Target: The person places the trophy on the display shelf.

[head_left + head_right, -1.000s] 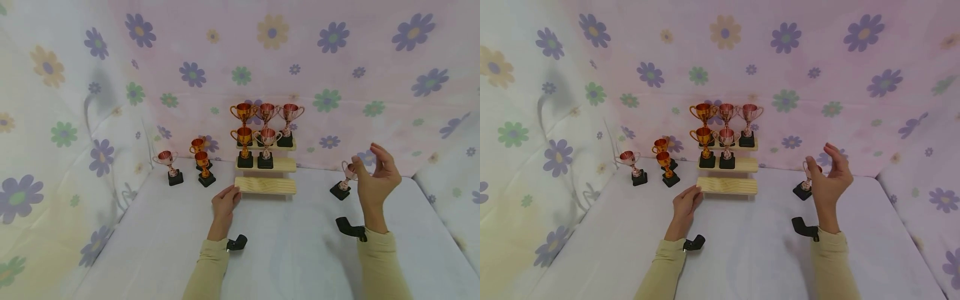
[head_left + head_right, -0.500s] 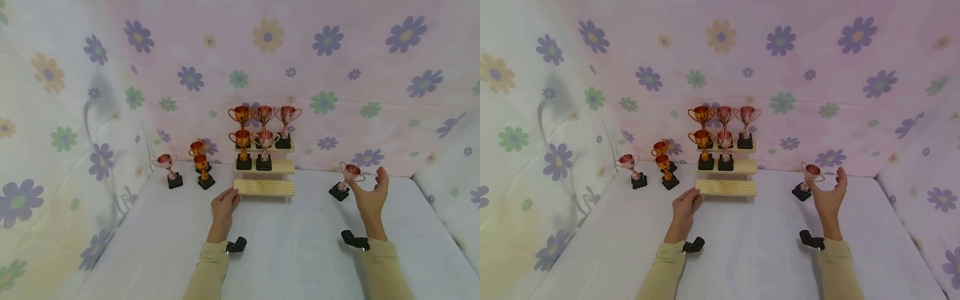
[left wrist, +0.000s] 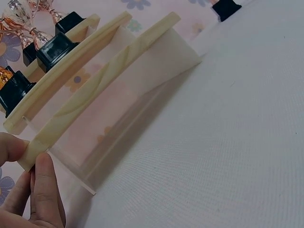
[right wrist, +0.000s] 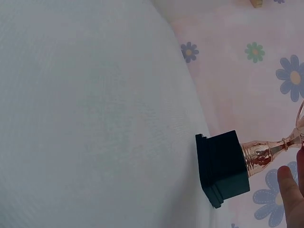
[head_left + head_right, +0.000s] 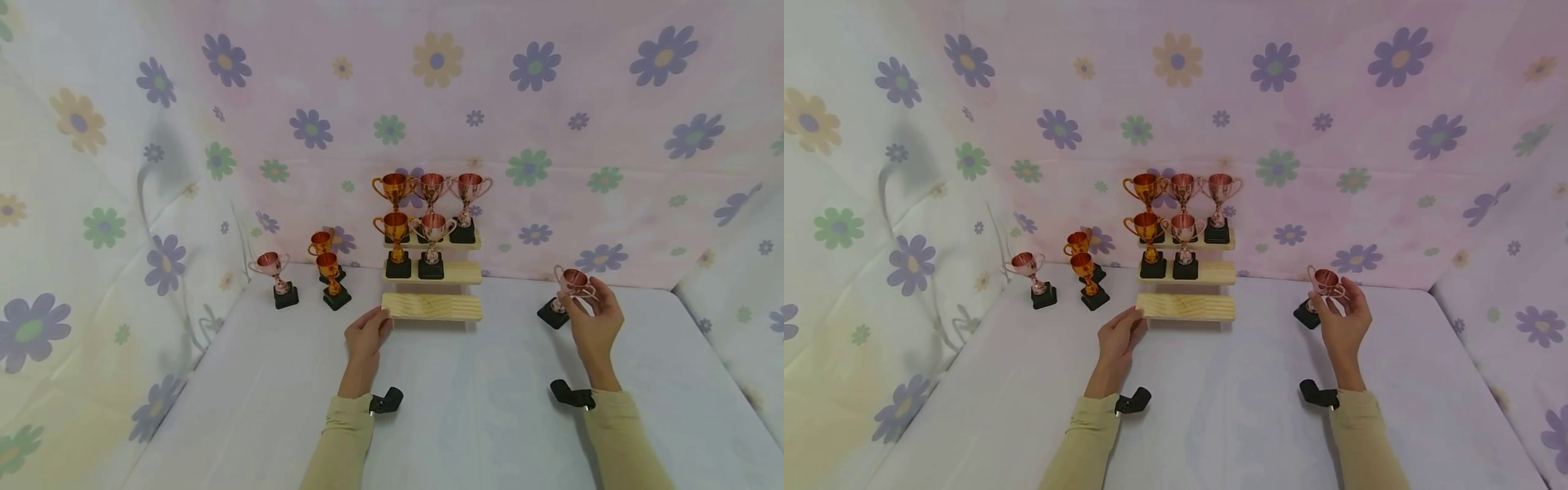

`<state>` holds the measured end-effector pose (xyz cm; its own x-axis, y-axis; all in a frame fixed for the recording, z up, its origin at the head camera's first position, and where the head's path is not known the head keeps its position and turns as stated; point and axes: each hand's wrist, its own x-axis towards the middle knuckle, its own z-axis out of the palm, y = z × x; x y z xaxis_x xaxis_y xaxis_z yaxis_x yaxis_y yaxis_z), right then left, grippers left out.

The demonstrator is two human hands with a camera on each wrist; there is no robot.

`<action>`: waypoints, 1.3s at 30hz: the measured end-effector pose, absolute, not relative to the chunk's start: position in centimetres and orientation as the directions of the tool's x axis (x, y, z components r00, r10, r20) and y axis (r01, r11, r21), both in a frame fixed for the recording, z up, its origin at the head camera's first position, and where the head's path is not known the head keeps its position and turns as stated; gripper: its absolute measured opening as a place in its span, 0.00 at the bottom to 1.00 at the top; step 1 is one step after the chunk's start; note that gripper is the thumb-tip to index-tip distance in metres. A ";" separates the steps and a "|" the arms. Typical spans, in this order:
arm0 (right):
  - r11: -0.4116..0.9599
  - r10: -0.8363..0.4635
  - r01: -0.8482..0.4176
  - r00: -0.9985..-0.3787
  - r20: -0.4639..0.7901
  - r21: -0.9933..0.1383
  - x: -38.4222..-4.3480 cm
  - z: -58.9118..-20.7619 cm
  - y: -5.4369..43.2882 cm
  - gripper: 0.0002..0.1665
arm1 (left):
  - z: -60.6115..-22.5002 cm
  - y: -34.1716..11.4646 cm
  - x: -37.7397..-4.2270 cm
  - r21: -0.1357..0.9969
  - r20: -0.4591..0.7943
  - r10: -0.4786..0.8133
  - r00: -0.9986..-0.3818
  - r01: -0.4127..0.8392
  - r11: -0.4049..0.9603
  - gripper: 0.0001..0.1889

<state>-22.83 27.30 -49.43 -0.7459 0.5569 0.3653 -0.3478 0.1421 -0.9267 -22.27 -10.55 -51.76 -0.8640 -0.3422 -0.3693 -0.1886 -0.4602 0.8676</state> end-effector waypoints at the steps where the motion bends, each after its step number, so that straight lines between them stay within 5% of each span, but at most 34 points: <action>1: 0.156 0.552 -0.346 -0.746 0.372 -0.925 -22.6 -49.0 27.0 0.33 | -51.8 -10.6 -22.3 0.867 -0.370 -0.342 -0.864 -0.190 -0.460 0.17; 13: 0.217 0.520 -0.368 -0.741 0.426 -0.904 -22.4 -47.0 25.1 0.25 | -51.6 -10.3 -22.2 0.869 -0.366 -0.347 -0.863 -0.183 -0.460 0.16; 24: 0.104 0.522 -0.545 -0.682 0.512 -0.832 -23.6 -49.0 24.7 0.28 | -51.9 -10.4 -22.4 0.869 -0.371 -0.346 -0.862 -0.192 -0.456 0.17; 39: 0.167 0.315 -0.614 -0.708 0.632 -0.771 -23.8 -47.0 22.2 0.30 | -51.8 -10.6 -22.4 0.865 -0.380 -0.338 -0.861 -0.202 -0.460 0.17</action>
